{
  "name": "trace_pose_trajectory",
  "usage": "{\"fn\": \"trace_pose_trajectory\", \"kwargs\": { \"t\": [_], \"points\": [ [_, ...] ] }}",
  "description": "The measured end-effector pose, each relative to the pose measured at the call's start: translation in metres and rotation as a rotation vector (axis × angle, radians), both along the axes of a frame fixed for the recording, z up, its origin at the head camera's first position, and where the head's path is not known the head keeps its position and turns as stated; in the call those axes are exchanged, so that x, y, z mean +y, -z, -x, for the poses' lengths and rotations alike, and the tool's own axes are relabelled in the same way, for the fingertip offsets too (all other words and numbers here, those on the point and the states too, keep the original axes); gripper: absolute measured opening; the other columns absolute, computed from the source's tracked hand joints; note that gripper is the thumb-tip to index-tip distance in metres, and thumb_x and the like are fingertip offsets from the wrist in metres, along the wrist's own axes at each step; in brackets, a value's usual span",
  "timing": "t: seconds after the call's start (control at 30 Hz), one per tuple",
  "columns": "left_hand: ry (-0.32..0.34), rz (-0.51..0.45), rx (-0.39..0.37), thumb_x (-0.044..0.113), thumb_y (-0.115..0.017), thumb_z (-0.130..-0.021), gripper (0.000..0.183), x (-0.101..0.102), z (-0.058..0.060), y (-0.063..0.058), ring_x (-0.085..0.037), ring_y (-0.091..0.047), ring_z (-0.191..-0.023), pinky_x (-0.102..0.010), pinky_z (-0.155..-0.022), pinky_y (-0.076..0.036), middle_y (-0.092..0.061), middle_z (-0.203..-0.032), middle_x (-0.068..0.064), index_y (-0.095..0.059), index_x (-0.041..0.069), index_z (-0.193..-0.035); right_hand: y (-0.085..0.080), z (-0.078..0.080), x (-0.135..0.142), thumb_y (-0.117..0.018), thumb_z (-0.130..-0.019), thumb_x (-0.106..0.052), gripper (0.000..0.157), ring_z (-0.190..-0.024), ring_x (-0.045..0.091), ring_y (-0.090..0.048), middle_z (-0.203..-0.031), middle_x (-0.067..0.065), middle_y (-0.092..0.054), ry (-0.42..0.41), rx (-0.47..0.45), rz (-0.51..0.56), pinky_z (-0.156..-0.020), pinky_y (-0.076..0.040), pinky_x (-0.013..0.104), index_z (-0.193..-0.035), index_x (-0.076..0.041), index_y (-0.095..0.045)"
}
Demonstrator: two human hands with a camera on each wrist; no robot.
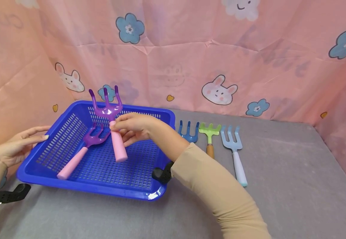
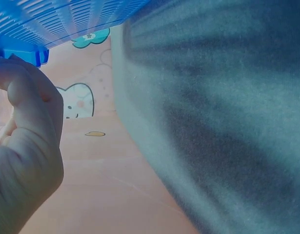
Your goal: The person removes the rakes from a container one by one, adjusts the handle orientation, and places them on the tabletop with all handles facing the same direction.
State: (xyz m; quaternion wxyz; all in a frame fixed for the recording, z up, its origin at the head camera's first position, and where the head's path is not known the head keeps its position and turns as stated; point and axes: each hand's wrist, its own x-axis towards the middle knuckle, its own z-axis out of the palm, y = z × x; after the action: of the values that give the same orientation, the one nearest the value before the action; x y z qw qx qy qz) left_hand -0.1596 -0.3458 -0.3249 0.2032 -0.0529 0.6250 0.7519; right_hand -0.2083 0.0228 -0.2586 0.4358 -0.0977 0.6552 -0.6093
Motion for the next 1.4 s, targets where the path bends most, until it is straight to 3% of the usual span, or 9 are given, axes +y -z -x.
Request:
{"fn": "trace_pose_trajectory", "kwargs": {
  "t": [1.4],
  "points": [
    [-0.017, 0.060, -0.014, 0.007, -0.053, -0.095, 0.026, 0.001, -0.001, -0.004, -0.020, -0.069, -0.075, -0.036, -0.064, -0.057, -0.070, -0.088, -0.003, -0.067, 0.029, -0.099, -0.014, 0.001, 0.026, -0.049, -0.095, -0.013, 0.023, -0.072, 0.019, -0.055, -0.091, 0.009, -0.050, -0.038, 0.060, 0.004, -0.060, -0.053, 0.028, -0.115, -0.002, -0.050]
  ]
}}
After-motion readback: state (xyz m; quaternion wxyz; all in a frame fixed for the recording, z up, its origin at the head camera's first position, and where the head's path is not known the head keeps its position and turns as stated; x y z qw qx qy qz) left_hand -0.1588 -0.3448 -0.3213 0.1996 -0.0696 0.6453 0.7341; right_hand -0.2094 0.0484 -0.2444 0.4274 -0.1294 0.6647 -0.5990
